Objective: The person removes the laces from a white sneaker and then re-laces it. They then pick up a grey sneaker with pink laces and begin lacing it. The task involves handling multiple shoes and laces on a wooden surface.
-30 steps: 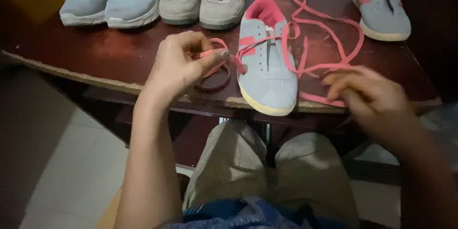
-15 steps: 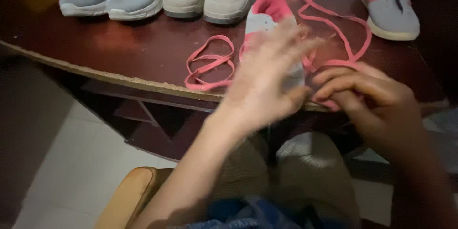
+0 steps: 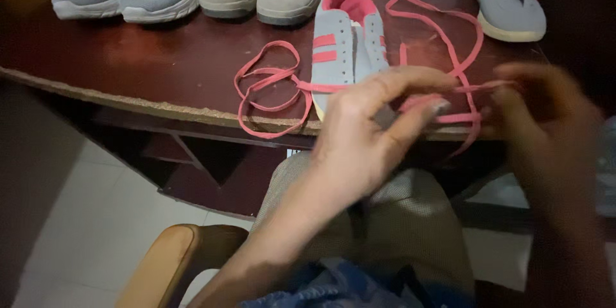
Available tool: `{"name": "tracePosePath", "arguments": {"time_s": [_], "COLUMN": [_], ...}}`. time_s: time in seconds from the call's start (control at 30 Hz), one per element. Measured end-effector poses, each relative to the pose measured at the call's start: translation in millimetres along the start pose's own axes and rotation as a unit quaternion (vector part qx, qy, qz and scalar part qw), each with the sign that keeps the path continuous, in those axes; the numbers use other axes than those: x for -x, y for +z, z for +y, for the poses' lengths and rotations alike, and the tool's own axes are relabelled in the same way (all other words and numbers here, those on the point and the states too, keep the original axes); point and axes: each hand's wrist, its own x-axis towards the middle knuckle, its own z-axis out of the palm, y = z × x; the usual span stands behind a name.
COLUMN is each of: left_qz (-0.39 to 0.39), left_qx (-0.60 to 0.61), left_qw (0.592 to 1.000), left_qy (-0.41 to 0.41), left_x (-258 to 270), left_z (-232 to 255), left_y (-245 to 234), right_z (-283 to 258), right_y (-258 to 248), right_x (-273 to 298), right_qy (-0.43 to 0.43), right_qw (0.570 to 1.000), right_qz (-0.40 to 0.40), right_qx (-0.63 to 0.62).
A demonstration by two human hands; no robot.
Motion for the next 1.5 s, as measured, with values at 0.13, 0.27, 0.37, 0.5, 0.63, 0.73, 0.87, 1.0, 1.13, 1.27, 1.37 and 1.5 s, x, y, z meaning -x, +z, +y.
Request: {"name": "tracePosePath", "arguments": {"time_s": [0.13, 0.27, 0.37, 0.5, 0.63, 0.73, 0.87, 1.0, 1.13, 1.27, 1.37, 1.5], "left_qz": [-0.017, -0.028, -0.017, 0.012, 0.104, 0.093, 0.042, 0.06, 0.067, 0.024, 0.006, -0.029], "left_qx": [0.229, 0.418, 0.377, 0.393, 0.122, -0.059, -0.141, -0.142, 0.051, 0.064, 0.043, 0.041], "left_qw": [0.972, 0.899, 0.911, 0.897, 0.97, 0.981, 0.977, 0.975, 0.99, 0.995, 0.999, 0.998], "left_qy": [-0.049, -0.128, -0.168, -0.201, -0.183, -0.158, -0.153, -0.16, -0.109, -0.073, 0.016, -0.024], "left_x": [6, 11, 21, 27, 20, 14, 8, 9, 13, 16, 17, 18], "left_z": [2, 2, 0, -3, -6, -5, -3, -4, -3, 2, 7, 19], "left_y": [12, 3, -10, -5, 8, 6, 2, 6, 8, 10, 8, 5], "right_z": [31, 45, 45, 33, 13, -3, -15, -14, -3, 5, 5, 1], "right_y": [19, 22, 22, 20, 19, 19, 24, 14, 19, 32, 39, 47], "right_x": [-11, -22, -35, -46, -49, -39, -22, -8, -5, -4, 1, 0], "right_qy": [-0.094, 0.055, 0.161, 0.227, 0.121, 0.094, 0.183, 0.118, 0.027, 0.024, 0.077, 0.068], "right_qw": [0.988, 0.98, 0.983, 0.971, 0.939, 0.949, 0.931, 0.937, 0.946, 0.959, 0.966, 0.953], "right_qz": [0.022, -0.001, -0.015, -0.028, -0.136, -0.173, -0.176, -0.211, -0.257, -0.272, -0.229, -0.197], "right_qx": [0.124, 0.19, 0.091, -0.067, -0.293, -0.245, -0.262, -0.252, -0.194, -0.071, -0.089, -0.217]}}
